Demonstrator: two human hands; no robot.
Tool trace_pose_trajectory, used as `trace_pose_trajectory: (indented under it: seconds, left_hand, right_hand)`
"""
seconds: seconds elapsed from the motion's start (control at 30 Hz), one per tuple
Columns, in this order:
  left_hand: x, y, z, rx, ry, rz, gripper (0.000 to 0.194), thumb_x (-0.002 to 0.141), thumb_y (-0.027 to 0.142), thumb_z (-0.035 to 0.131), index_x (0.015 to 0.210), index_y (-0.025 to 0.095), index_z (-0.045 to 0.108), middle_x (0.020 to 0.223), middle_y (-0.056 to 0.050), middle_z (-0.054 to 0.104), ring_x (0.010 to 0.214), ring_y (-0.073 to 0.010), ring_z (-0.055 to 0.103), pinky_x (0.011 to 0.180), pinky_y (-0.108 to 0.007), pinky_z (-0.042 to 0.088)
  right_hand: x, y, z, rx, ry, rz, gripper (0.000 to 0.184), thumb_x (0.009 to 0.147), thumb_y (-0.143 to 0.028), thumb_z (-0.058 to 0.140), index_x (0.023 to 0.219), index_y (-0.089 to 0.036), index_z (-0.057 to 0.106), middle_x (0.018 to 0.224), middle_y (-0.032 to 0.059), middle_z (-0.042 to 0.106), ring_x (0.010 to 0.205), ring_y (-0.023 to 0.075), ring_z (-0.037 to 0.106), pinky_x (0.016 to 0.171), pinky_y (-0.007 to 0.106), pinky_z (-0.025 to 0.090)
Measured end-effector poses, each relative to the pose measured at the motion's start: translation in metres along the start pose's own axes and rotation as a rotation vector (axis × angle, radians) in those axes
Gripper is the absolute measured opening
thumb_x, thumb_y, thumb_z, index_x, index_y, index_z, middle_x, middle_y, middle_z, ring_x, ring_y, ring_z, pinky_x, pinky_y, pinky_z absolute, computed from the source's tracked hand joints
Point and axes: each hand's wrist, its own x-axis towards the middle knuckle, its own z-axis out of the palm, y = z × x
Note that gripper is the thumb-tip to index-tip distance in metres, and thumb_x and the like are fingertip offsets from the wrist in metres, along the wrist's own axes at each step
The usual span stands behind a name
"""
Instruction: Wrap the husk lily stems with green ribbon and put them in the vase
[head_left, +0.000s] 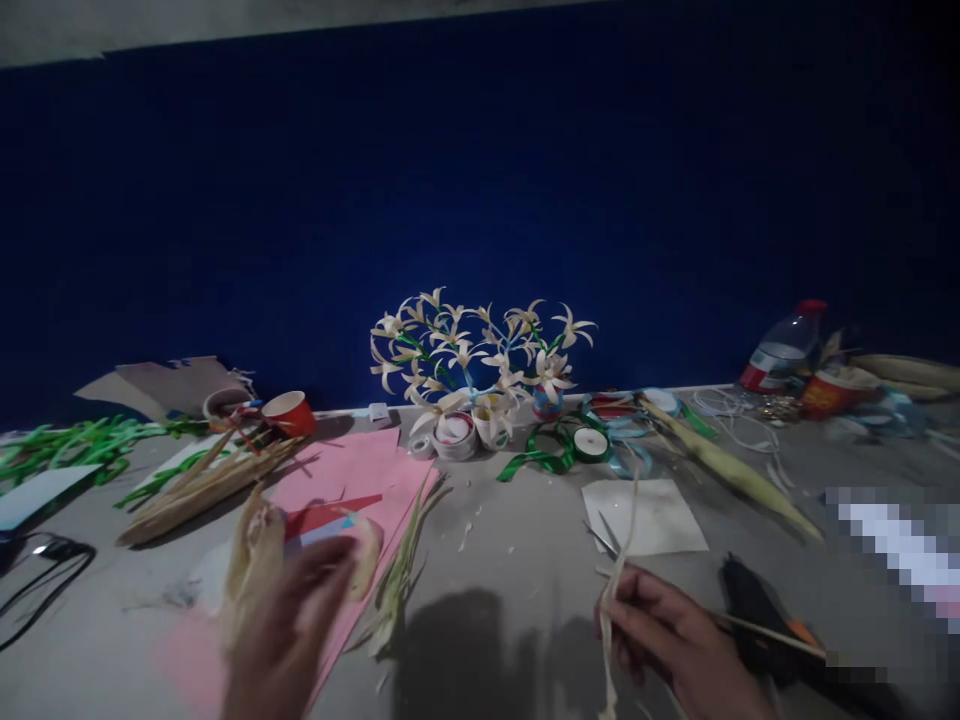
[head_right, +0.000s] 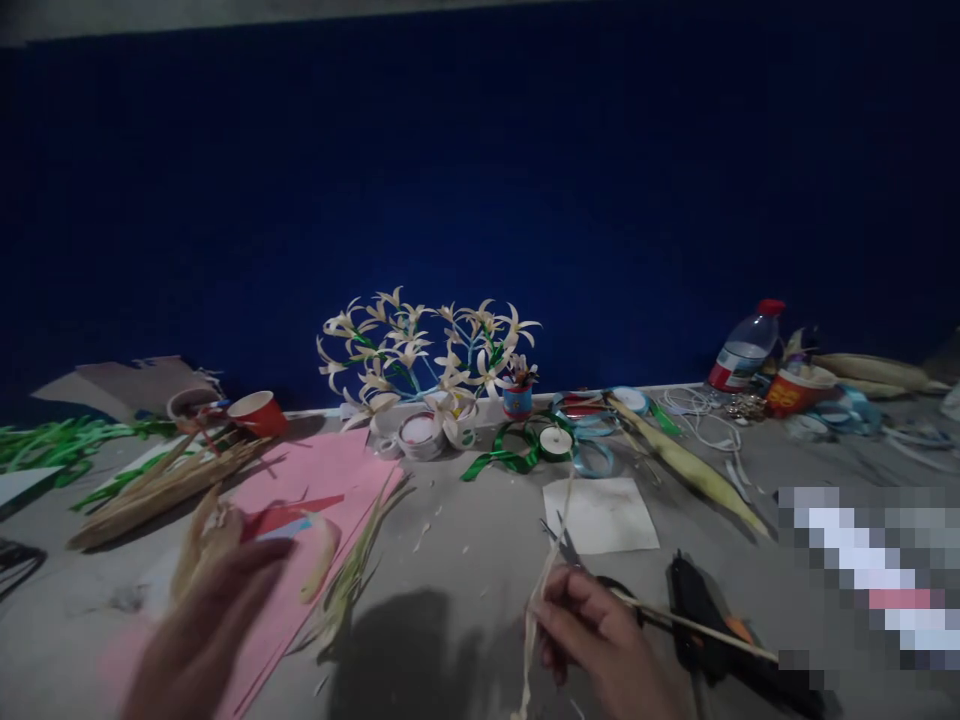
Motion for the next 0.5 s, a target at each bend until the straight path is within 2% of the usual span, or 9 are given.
trace_pose_trajectory:
  seconds: [0.03,0.1,0.13,0.17,0.2,0.23,0.3,0.4,0.5]
  left_hand:
    - [-0.016,0.014,0.018,-0.193,-0.167,-0.006,0.03,0.086,0.049,0.054,0.094,0.022,0.066,0.095,-0.002,0.073,0.094,-0.0246,0.065,0.083,-0.03,0.047]
    - [-0.044,0.043,0.053,-0.428,-0.558,0.053,0.021,0.081,0.039,0.061,0.088,0.02,0.068,0.086,-0.005,0.072,0.081,-0.0227,0.065,0.075,-0.028,0.048]
    - [-0.054,0.055,0.068,-0.443,-0.703,0.068,0.02,0.074,0.033,0.068,0.087,0.018,0.067,0.083,-0.006,0.07,0.076,-0.0221,0.064,0.07,-0.028,0.047]
    - [-0.062,0.064,0.081,-0.398,-0.771,0.058,0.016,0.07,0.03,0.072,0.078,0.018,0.067,0.074,-0.004,0.067,0.071,-0.0208,0.06,0.066,-0.027,0.045]
    - [-0.068,0.069,0.091,-0.333,-0.776,0.059,0.014,0.075,0.03,0.068,0.07,0.018,0.066,0.069,-0.003,0.064,0.07,-0.02,0.057,0.065,-0.027,0.042]
    - [-0.071,0.072,0.098,-0.342,-0.784,0.045,0.021,0.08,0.034,0.063,0.067,0.018,0.065,0.067,-0.003,0.062,0.069,-0.0193,0.056,0.066,-0.027,0.04]
    - [-0.074,0.07,0.106,-0.488,-0.848,-0.067,0.036,0.084,0.046,0.057,0.064,0.017,0.063,0.061,-0.002,0.057,0.062,-0.017,0.052,0.062,-0.027,0.038]
    - [-0.074,0.063,0.107,-0.779,-0.924,-0.231,0.046,0.077,0.061,0.061,0.065,0.017,0.061,0.057,0.0,0.055,0.054,-0.0139,0.048,0.055,-0.026,0.038]
    - [-0.074,0.06,0.104,-0.808,-0.887,-0.251,0.048,0.073,0.064,0.063,0.063,0.017,0.059,0.055,0.0,0.055,0.053,-0.0141,0.049,0.055,-0.025,0.039]
  right_hand:
    - [0.0,0.002,0.004,-0.024,0.002,-0.021,0.039,0.062,-0.052,0.082,0.066,-0.019,0.062,0.057,-0.0044,0.056,0.052,0.011,0.048,0.05,0.023,0.04]
    - [0.002,0.007,0.012,-0.069,0.008,-0.076,0.038,0.061,-0.051,0.082,0.065,-0.02,0.062,0.057,-0.0055,0.054,0.052,0.0107,0.047,0.05,0.022,0.04]
    - [0.002,0.009,0.015,-0.081,0.013,-0.098,0.037,0.061,-0.05,0.082,0.066,-0.02,0.063,0.058,-0.0056,0.054,0.052,0.0105,0.047,0.049,0.021,0.04]
    - [0.003,0.012,0.018,-0.081,0.019,-0.108,0.035,0.062,-0.049,0.082,0.067,-0.02,0.063,0.059,-0.0056,0.054,0.053,0.0103,0.047,0.049,0.021,0.039]
    - [0.003,0.015,0.021,-0.076,0.019,-0.105,0.034,0.062,-0.047,0.082,0.067,-0.02,0.062,0.059,-0.0056,0.054,0.053,0.01,0.047,0.049,0.02,0.038]
    - [0.004,0.018,0.022,-0.065,0.018,-0.096,0.033,0.064,-0.045,0.081,0.067,-0.02,0.061,0.059,-0.0057,0.054,0.052,0.0098,0.046,0.048,0.02,0.038]
    - [0.004,0.022,0.023,-0.042,0.02,-0.072,0.03,0.067,-0.043,0.078,0.067,-0.02,0.059,0.057,-0.006,0.053,0.051,0.0098,0.046,0.047,0.019,0.037]
    - [0.004,0.025,0.024,-0.035,0.031,-0.091,0.026,0.07,-0.039,0.075,0.068,-0.019,0.059,0.057,-0.006,0.052,0.051,0.0098,0.045,0.047,0.02,0.037]
    - [0.003,0.02,0.023,-0.046,0.04,-0.13,0.024,0.071,-0.035,0.075,0.063,-0.019,0.058,0.054,-0.0071,0.048,0.049,0.009,0.042,0.047,0.019,0.036]
